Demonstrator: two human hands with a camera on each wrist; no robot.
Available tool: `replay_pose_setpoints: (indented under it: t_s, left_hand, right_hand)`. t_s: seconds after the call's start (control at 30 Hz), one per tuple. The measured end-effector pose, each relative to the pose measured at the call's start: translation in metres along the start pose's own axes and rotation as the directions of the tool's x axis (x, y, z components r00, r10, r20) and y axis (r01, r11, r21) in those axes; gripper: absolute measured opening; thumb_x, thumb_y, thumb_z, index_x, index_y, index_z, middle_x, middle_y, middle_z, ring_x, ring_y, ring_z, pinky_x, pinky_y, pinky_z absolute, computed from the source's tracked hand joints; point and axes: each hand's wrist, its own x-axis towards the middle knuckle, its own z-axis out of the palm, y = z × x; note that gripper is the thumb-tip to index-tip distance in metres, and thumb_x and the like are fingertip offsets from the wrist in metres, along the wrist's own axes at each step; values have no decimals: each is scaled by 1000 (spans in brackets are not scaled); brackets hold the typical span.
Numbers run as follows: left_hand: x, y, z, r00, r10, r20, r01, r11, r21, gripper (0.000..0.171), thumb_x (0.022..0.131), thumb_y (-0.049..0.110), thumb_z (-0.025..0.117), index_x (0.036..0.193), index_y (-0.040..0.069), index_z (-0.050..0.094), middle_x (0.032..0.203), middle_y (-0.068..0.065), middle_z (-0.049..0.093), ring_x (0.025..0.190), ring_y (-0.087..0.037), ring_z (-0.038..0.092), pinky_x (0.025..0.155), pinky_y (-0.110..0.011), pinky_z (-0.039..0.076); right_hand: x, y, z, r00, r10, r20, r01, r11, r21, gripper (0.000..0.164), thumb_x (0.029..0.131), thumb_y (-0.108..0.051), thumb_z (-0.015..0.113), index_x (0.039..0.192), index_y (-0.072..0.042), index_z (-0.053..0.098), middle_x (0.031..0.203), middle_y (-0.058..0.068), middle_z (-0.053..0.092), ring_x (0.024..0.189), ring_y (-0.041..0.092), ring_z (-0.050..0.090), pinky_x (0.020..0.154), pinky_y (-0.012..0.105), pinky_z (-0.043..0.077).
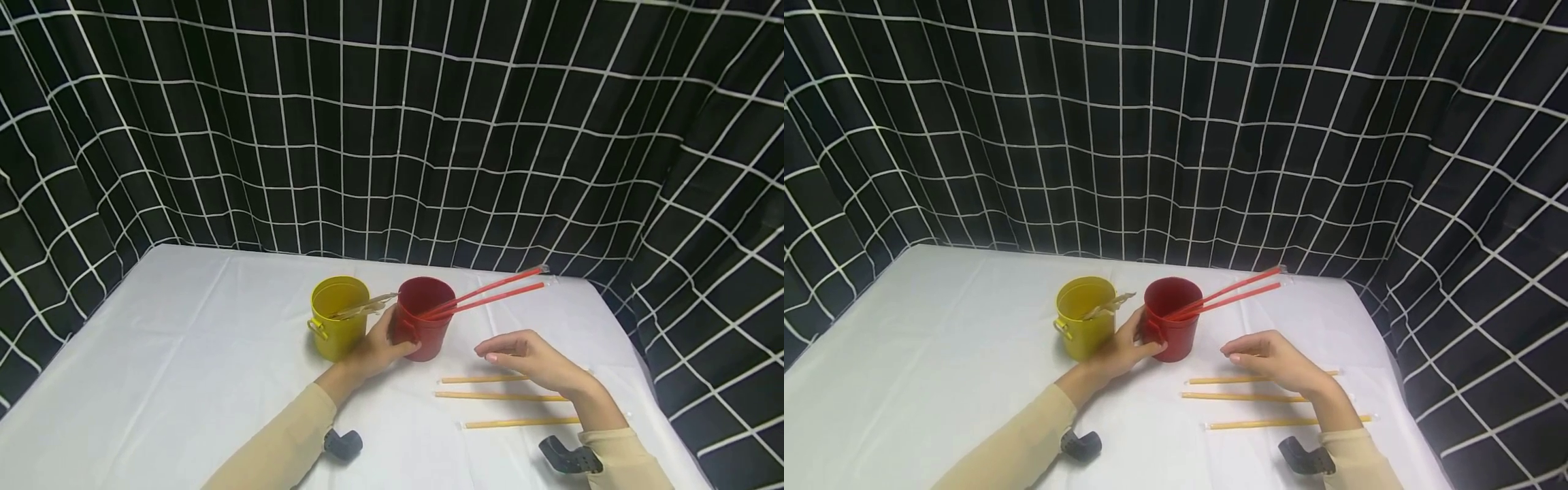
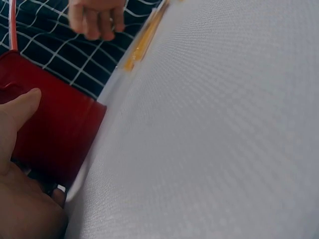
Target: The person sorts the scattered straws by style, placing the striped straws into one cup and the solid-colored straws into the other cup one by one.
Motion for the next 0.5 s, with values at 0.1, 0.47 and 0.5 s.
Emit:
replay_pose_setpoints:
  t_s: [0.1, 0.47, 0.5]
  left_hand:
    - [-1, -1, 0, 1000, -10, 1, 10, 1000, 11, 79, 94, 12, 70, 159, 10, 25, 162, -9, 39, 153, -29, 33, 127, -47, 29]
    - [0, -3, 1, 1000, 5, 4, -5, 1000, 18, 81, 94, 11, 69, 160, 10, 23, 164, -9, 36, 155, -27, 31, 127, -45, 28]
    - [1, -2, 1, 1000, 5, 4, -5, 1000, 19, 81, 94, 11, 69, 160, 10, 23, 164, -8, 36, 155, -27, 31, 127, -45, 28]
  right_hand:
    - [-3, 8, -2, 1000, -2, 28, 3, 1000, -25, 32, 99, -18, 64, 122, 3, 70, 127, 22, 70, 110, -11, 61, 94, 13, 52]
    - [-5, 23, -4, 993, -25, 118, 35, 996, -80, 27, 93, -12, 70, 116, 3, 73, 113, 18, 76, 105, 7, 69, 91, 19, 55]
    - [-4, 24, -2, 992, -17, 125, 27, 997, -78, 27, 93, -11, 70, 115, 3, 73, 113, 18, 76, 103, 8, 70, 89, 19, 56]
